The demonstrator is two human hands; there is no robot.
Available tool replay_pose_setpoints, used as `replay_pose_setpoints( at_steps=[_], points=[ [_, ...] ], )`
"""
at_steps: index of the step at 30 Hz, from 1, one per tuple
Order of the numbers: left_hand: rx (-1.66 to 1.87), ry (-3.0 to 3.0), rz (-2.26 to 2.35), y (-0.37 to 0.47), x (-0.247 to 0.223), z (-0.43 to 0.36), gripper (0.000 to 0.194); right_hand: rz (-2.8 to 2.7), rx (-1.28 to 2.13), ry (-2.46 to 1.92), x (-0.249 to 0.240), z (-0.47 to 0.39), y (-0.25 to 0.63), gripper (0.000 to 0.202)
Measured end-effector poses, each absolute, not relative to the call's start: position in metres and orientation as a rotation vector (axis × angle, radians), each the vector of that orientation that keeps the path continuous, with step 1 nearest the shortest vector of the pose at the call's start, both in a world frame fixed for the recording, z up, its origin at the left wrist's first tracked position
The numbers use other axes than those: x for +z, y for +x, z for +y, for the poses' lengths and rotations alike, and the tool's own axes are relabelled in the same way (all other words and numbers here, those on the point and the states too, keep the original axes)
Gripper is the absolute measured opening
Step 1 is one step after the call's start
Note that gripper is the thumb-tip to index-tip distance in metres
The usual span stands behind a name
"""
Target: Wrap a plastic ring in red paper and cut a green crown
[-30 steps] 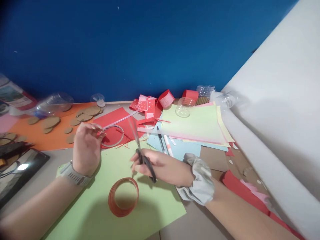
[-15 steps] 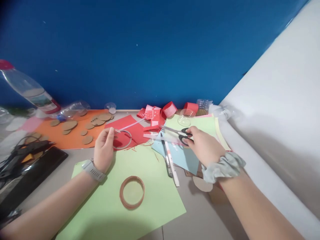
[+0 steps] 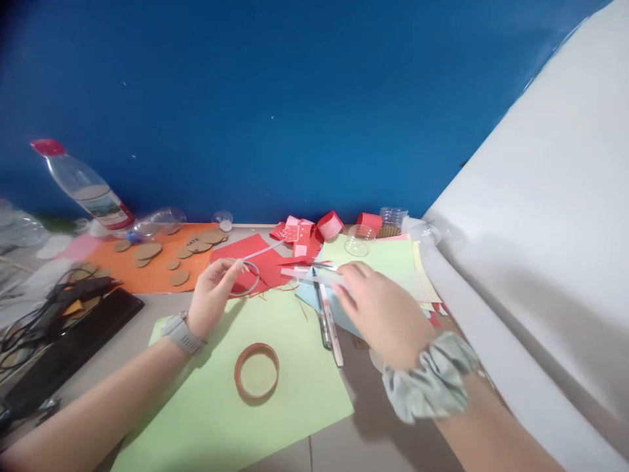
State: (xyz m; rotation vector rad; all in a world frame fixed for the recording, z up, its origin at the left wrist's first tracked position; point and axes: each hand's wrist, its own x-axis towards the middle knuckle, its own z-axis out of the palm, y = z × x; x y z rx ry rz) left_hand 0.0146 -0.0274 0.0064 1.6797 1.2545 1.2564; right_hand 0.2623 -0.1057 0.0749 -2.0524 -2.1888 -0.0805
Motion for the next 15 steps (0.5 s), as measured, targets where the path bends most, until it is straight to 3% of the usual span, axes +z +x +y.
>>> replay_pose_setpoints(
  at_steps=[2, 8, 12, 15],
  points=[
    [1.202, 1.786, 1.263, 0.012, 0.015, -0.025, 0.031, -2.221, -0.013, -1.88, 0.089, -0.118, 0.245, 0.018],
    [1.106, 2.186, 1.364, -0.008, 0.046, 0.007, 0.006, -2.357, -0.072, -1.613, 0.089, -0.116, 0.223, 0.019],
    [0.926, 2.393, 1.418, -0.028, 0.059, 0.027, 0.008, -2.318, -0.044, -1.455, 0.09, -0.12, 0.22, 0.017],
    [0.841, 2.416, 1.47, -0.039, 0.062, 0.029, 0.013, -2.309, 0.171, -1.193, 0.09, -0.145, 0.221, 0.018]
  ],
)
